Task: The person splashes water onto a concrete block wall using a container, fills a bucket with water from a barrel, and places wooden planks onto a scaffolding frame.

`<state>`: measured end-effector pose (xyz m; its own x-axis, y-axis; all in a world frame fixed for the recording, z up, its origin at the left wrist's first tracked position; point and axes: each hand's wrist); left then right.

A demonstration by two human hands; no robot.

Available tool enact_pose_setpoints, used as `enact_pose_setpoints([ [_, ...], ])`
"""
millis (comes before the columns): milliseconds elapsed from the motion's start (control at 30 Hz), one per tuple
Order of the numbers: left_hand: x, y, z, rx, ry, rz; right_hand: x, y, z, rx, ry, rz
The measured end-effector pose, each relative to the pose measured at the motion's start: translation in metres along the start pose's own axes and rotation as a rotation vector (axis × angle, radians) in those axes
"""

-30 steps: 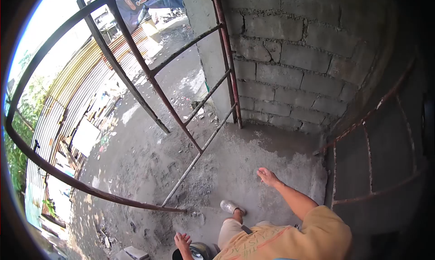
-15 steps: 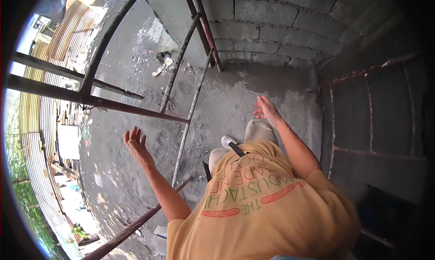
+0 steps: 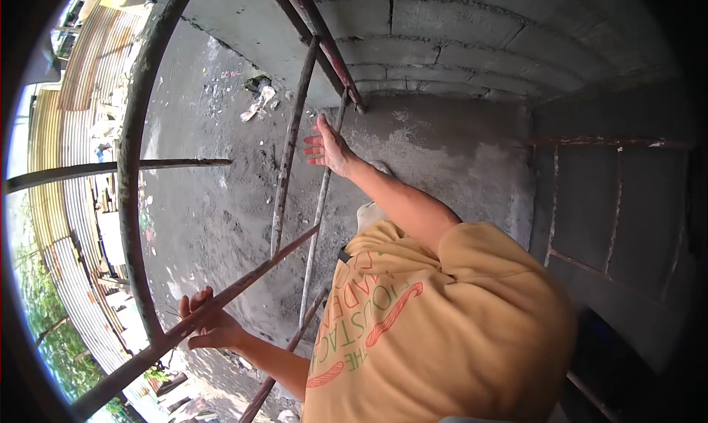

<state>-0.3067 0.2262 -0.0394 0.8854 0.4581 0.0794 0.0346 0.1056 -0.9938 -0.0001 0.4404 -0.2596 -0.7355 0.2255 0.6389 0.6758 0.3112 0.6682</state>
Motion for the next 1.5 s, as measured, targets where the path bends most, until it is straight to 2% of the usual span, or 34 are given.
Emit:
enact_pose_setpoints([
  [33, 0.004, -0.007, 0.004, 0.019, 0.001, -0.01, 0.008, 0.001, 0.022, -0.003, 0.002, 0.012],
  [100, 0.011, -0.014, 0.012, 0.022, -0.052, -0.005, 0.018, -0.006, 0.053, 0.033, 0.044, 0.263],
  [167, 0.036, -0.017, 0.011, 0.047, -0.129, 0.05, 0.035, 0.0, 0.06, 0.059, -0.001, 0.284],
  [233, 0.042, -0.017, 0.012, 0.029, 0.055, -0.052, 0.042, 0.002, 0.073, 0.032, -0.016, 0.395],
  [367, 0.049, -0.02, 0.011, -0.007, 0.008, -0.152, 0.056, 0.002, 0.085, 0.031, -0.081, 0.458],
  [433, 0.055, -0.023, 0.005, -0.036, -0.034, -0.157, 0.058, 0.002, 0.085, 0.075, -0.169, 0.441],
  [500, 0.054, -0.024, 0.006, -0.034, 0.047, -0.158, 0.062, 0.009, 0.086, 0.108, -0.258, 0.367],
  [567, 0.056, -0.027, 0.002, -0.047, 0.045, -0.148, 0.06, 0.015, 0.083, 0.098, -0.25, 0.364],
  [633, 0.069, -0.03, 0.001, -0.049, -0.067, -0.139, 0.062, 0.025, 0.081, 0.081, -0.285, 0.329],
  [767, 0.072, -0.034, -0.002, -0.075, -0.032, -0.134, 0.061, 0.034, 0.079, 0.029, -0.27, 0.271],
  [900, 0.074, -0.031, -0.006, -0.085, -0.034, -0.144, 0.059, 0.037, 0.084, 0.103, -0.294, 0.282],
  [1067, 0.076, -0.032, -0.013, -0.096, -0.048, -0.119, 0.061, 0.043, 0.083, 0.089, -0.333, 0.189],
  [1233, 0.079, -0.027, -0.019, -0.078, -0.07, -0.121, 0.052, 0.034, 0.088, 0.133, -0.292, 0.208],
  [1400, 0.074, -0.03, -0.015, -0.063, -0.038, -0.208, 0.057, 0.039, 0.081, 0.091, -0.288, 0.214],
  [1467, 0.069, -0.023, -0.023, -0.043, -0.032, -0.232, 0.051, 0.036, 0.085, 0.144, -0.263, 0.254],
  [1500, 0.051, -0.007, -0.028, -0.049, -0.004, -0.367, 0.047, 0.034, 0.087, 0.128, -0.231, 0.26],
])
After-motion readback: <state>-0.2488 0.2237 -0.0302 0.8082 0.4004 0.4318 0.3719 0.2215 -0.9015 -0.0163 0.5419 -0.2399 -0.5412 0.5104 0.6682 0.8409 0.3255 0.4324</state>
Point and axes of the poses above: each hand's wrist, its own z-axis towards the middle knuckle, its own x-axis out of the palm, y = z × x, and after that the axes turned 14 degrees about -x, right-handed
